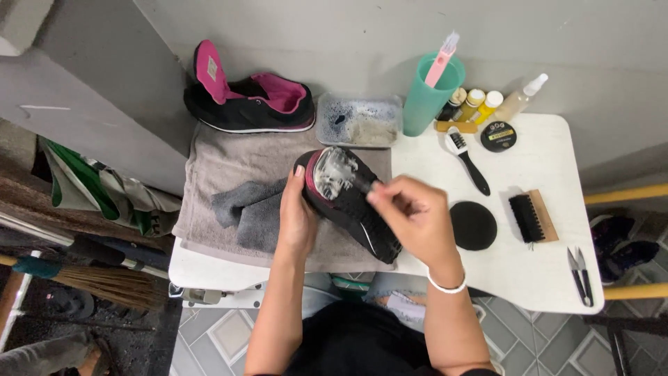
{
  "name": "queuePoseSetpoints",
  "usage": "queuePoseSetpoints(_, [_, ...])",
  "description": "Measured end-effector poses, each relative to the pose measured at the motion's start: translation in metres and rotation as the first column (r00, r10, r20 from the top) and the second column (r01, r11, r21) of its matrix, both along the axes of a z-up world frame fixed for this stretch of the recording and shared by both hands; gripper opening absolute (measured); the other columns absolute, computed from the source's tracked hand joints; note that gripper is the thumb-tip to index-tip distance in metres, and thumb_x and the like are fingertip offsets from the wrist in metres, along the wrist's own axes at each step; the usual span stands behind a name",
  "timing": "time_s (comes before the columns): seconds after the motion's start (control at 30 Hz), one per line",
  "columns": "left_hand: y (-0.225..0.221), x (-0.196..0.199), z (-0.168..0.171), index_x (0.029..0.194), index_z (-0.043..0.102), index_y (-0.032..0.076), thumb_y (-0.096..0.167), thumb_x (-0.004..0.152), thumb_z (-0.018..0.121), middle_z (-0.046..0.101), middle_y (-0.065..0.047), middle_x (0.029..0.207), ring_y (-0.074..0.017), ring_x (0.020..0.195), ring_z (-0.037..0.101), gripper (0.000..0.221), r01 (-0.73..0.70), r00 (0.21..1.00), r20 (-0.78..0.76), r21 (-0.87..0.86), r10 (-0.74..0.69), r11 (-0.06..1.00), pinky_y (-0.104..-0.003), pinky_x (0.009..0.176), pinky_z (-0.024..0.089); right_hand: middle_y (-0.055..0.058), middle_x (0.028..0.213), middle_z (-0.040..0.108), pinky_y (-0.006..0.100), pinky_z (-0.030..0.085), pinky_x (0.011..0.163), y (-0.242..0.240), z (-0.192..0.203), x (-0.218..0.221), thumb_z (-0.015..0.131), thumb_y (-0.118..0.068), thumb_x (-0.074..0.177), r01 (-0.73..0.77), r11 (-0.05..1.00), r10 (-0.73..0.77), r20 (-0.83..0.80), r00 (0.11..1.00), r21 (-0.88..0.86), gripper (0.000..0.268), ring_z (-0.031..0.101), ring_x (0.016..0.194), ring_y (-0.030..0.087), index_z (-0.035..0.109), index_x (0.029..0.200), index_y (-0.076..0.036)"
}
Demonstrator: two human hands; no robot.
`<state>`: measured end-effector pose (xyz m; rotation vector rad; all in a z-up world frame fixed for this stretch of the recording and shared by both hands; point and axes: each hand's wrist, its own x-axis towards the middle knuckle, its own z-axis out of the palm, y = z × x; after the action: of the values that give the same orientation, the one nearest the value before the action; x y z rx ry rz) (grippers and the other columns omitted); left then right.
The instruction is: Scrubbing the sole of a sneaker with a small brush and cleaning solution to remove dirt.
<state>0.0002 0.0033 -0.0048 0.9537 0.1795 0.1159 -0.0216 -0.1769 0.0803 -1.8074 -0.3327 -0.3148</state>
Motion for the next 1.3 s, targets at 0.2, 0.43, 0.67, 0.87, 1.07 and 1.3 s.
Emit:
queuePoseSetpoints(0.2, [-0.002, -0.001, 0.004, 0.146, 0.048, 0.004, 0.037, 0.105, 0.05, 0.057, -0.025, 0.137, -0.0354, 0.127, 0.057, 0.053, -0.027, 1.0, -0.01, -0.044, 0.027, 0.999, -0.052, 0.108, 0.045, 0.007, 0.044, 0.057, 0.02, 0.036, 0.042, 0.0, -0.002, -0.002, 0.077, -0.004, 0.091, -0.013, 1.0, 0.014, -0.048, 0.999, 0.016, 0.009, 0.043, 0.044, 0.006, 0.074, 0.082, -0.004])
queuePoseSetpoints(0.43, [-0.001, -0.001, 0.009, 0.146, 0.045, -0.001, 0.04, 0.104, 0.052, 0.053, -0.029, 0.139, -0.0388, 0.128, 0.055, 0.059, -0.002, 1.0, 0.001, -0.031, 0.002, 1.0, -0.054, 0.109, 0.043, 0.007, 0.043, 0.057, 0.021, 0.036, 0.042, -0.001, -0.002, 0.0, 0.076, -0.004, 0.091, -0.046, 0.999, 0.046, -0.039, 0.998, 0.001, 0.01, 0.044, 0.042, 0.007, 0.075, 0.081, -0.005])
queuePoseSetpoints(0.67, [-0.006, -0.005, 0.025, 0.143, 0.048, 0.0, 0.037, 0.102, 0.053, 0.055, -0.027, 0.138, -0.0353, 0.128, 0.055, 0.055, -0.047, 0.998, -0.038, -0.053, 0.045, 0.997, -0.051, 0.109, 0.044, 0.006, 0.041, 0.053, 0.021, 0.035, 0.043, 0.001, 0.003, 0.0, 0.076, -0.004, 0.092, 0.019, 1.0, -0.019, 0.015, 1.0, -0.015, 0.012, 0.042, 0.042, 0.006, 0.074, 0.081, -0.005])
queuePoseSetpoints(0.87, [0.001, 0.003, -0.002, 0.144, 0.048, 0.001, 0.036, 0.105, 0.049, 0.057, -0.027, 0.135, -0.0369, 0.125, 0.058, 0.052, -0.014, 1.0, 0.019, -0.053, 0.015, 0.998, -0.052, 0.107, 0.046, 0.005, 0.04, 0.051, 0.021, 0.034, 0.043, 0.002, 0.005, 0.001, 0.076, -0.005, 0.093, 0.013, 1.0, -0.013, 0.004, 1.0, -0.006, 0.01, 0.041, 0.043, 0.006, 0.075, 0.082, -0.006])
queuePoseSetpoints(1.07, [-0.002, 0.007, -0.012, 0.137, 0.055, 0.004, 0.032, 0.106, 0.048, 0.063, -0.023, 0.128, -0.0323, 0.119, 0.063, 0.043, -0.036, 0.998, 0.048, -0.068, 0.04, 0.997, -0.049, 0.104, 0.049, 0.006, 0.041, 0.054, 0.021, 0.035, 0.042, 0.002, 0.007, 0.001, 0.076, -0.006, 0.092, 0.001, 1.0, 0.0, 0.004, 1.0, -0.02, 0.012, 0.042, 0.041, 0.006, 0.075, 0.081, -0.007])
queuePoseSetpoints(1.3, [-0.008, -0.007, 0.021, 0.128, 0.06, 0.004, 0.034, 0.104, 0.051, 0.067, -0.021, 0.121, -0.0304, 0.115, 0.064, 0.039, -0.021, 1.0, 0.017, -0.043, 0.022, 0.999, -0.047, 0.102, 0.05, 0.005, 0.043, 0.056, 0.019, 0.034, 0.041, -0.001, 0.004, 0.0, 0.076, -0.007, 0.093, 0.015, 0.999, -0.015, 0.009, 1.0, -0.029, 0.011, 0.042, 0.041, 0.006, 0.073, 0.082, -0.009])
